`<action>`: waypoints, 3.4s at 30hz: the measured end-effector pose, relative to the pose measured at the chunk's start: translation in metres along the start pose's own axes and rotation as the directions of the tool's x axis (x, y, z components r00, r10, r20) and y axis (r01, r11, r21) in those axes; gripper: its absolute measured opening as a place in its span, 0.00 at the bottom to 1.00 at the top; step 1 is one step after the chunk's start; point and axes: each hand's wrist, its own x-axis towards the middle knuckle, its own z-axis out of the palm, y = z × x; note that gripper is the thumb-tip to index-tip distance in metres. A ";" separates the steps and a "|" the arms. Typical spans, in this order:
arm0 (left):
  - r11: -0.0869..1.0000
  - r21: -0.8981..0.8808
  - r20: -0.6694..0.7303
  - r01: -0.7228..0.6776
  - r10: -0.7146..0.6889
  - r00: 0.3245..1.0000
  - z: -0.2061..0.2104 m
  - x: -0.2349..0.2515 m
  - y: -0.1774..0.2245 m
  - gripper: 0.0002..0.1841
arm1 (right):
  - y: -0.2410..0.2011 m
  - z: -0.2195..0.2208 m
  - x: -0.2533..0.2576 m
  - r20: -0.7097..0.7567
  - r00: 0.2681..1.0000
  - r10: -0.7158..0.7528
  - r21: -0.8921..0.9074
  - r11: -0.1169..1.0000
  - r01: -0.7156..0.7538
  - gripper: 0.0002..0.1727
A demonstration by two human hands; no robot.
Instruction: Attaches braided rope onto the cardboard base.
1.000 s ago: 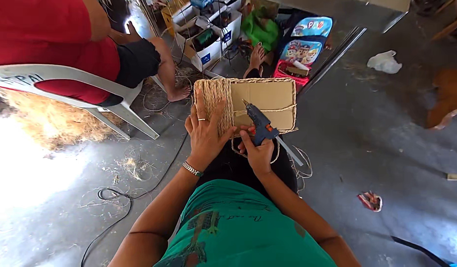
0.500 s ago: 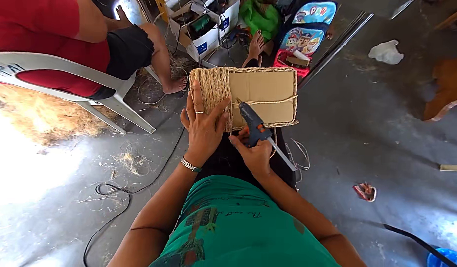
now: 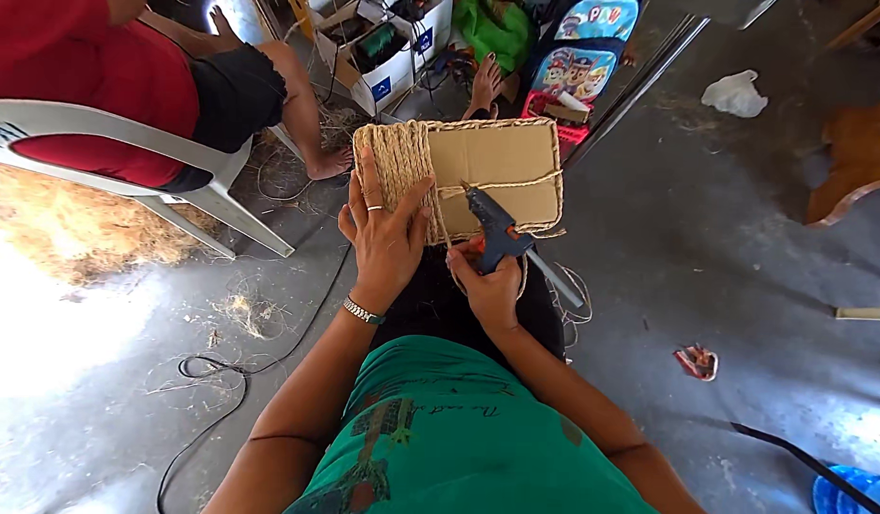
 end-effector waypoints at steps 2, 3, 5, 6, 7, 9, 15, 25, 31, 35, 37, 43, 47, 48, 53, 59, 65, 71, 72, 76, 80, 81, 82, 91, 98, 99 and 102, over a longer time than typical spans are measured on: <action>1.000 0.001 -0.030 0.003 -0.003 1.000 0.002 0.002 0.000 0.21 | -0.008 -0.002 0.000 0.017 0.995 0.101 0.133 0.986 -0.103 0.19; 1.000 -0.002 -0.045 0.005 -0.005 0.999 0.003 0.003 0.000 0.20 | -0.009 -0.002 0.000 0.023 0.992 0.126 0.174 0.976 -0.128 0.19; 1.000 0.000 -0.049 0.015 -0.015 0.999 0.003 0.006 0.002 0.21 | -0.010 0.000 0.000 0.032 0.992 0.126 0.224 0.966 -0.130 0.20; 1.000 0.008 -0.050 0.015 -0.015 0.999 0.002 0.007 0.003 0.22 | -0.009 0.001 0.000 0.038 0.993 0.115 0.231 0.966 -0.121 0.21; 1.000 0.017 -0.050 0.016 -0.015 0.999 0.001 0.008 0.004 0.24 | -0.009 0.002 0.000 0.043 0.994 0.104 0.236 0.965 -0.111 0.21; 0.999 0.038 -0.035 0.025 -0.024 0.999 0.000 0.009 0.006 0.27 | -0.009 0.004 0.001 0.048 0.994 0.099 0.242 0.964 -0.108 0.21; 1.000 0.022 -0.008 0.020 -0.020 1.000 -0.002 0.009 0.010 0.28 | 0.000 0.009 0.000 0.077 0.989 0.126 0.240 0.960 -0.141 0.20; 0.999 0.030 -0.017 0.016 -0.015 1.000 -0.001 0.009 0.006 0.19 | 0.008 0.011 0.000 0.048 0.997 0.066 0.254 0.964 -0.077 0.19; 0.998 0.062 -0.001 0.008 -0.008 1.000 0.000 0.011 0.014 0.18 | 0.014 0.011 -0.001 0.062 0.997 0.043 0.223 0.973 -0.056 0.19; 0.999 0.035 -0.007 -0.013 0.014 1.000 0.000 0.004 0.017 0.22 | 0.016 0.010 -0.003 0.040 0.999 0.032 0.195 0.980 -0.039 0.20; 0.999 0.037 -0.018 -0.023 0.023 1.000 0.001 0.002 0.014 0.23 | 0.016 0.009 -0.004 0.030 0.999 0.017 0.177 0.984 -0.022 0.21; 0.999 0.017 0.041 -0.033 0.032 0.999 -0.004 -0.002 0.002 0.26 | 0.016 -0.007 0.001 0.045 0.998 -0.052 0.142 0.989 0.045 0.16; 0.998 -0.006 0.123 -0.067 0.067 0.990 -0.012 -0.004 -0.007 0.37 | 0.005 -0.036 0.005 0.095 0.995 -0.014 -0.035 0.999 0.018 0.15; 0.997 -0.020 0.139 -0.080 0.082 0.987 -0.014 -0.006 -0.009 0.38 | 0.000 -0.045 0.007 0.126 0.992 -0.001 -0.088 0.996 0.012 0.15; 0.993 -0.059 0.172 -0.104 0.113 0.979 -0.018 -0.012 -0.008 0.38 | -0.035 -0.081 0.022 0.326 0.942 0.079 -0.305 0.952 0.025 0.16; 0.993 -0.059 0.173 -0.104 0.113 0.979 -0.018 -0.014 -0.005 0.39 | -0.057 -0.093 0.037 0.503 0.856 0.120 -0.509 0.842 0.181 0.21; 0.993 -0.048 0.172 -0.108 0.115 0.978 -0.017 -0.014 -0.006 0.42 | -0.059 -0.087 0.040 0.562 0.825 0.055 -0.529 0.791 0.307 0.21; 0.994 -0.037 0.180 -0.103 0.108 0.978 -0.017 -0.014 -0.005 0.45 | -0.060 -0.092 0.041 0.614 0.781 0.114 -0.536 0.786 0.307 0.24; 0.994 -0.035 0.182 -0.103 0.108 0.977 -0.017 -0.014 -0.005 0.45 | -0.061 -0.093 0.041 0.616 0.779 0.120 -0.543 0.781 0.309 0.25; 0.993 -0.035 0.167 -0.112 0.117 0.979 -0.015 -0.015 -0.003 0.45 | -0.065 -0.090 0.045 0.609 0.789 0.078 -0.560 0.747 0.359 0.23; 0.994 -0.019 0.167 -0.108 0.109 0.980 -0.015 -0.016 -0.003 0.45 | -0.069 -0.087 0.050 0.590 0.801 0.104 -0.580 0.744 0.331 0.22; 0.994 -0.019 0.167 -0.108 0.110 0.980 -0.016 -0.016 -0.004 0.45 | -0.069 -0.088 0.050 0.596 0.797 0.104 -0.576 0.746 0.334 0.22; 0.993 -0.020 0.165 -0.112 0.114 0.980 -0.016 -0.016 -0.004 0.45 | -0.067 -0.089 0.049 0.603 0.791 0.108 -0.574 0.747 0.336 0.22; 0.992 -0.019 0.147 -0.128 0.129 0.981 -0.012 -0.021 -0.006 0.44 | -0.070 -0.085 0.054 0.576 0.813 0.087 -0.568 0.757 0.321 0.23; 0.991 -0.019 0.135 -0.134 0.136 0.981 -0.012 -0.020 -0.009 0.45 | -0.067 -0.089 0.052 0.590 0.801 0.101 -0.566 0.759 0.321 0.22; 0.990 -0.024 0.135 -0.139 0.141 0.981 -0.012 -0.020 -0.009 0.45 | -0.066 -0.091 0.050 0.596 0.796 0.104 -0.566 0.758 0.324 0.23; 0.989 -0.037 0.134 -0.146 0.150 0.980 -0.015 -0.022 -0.004 0.46 | -0.067 -0.093 0.047 0.604 0.791 0.103 -0.566 0.754 0.334 0.24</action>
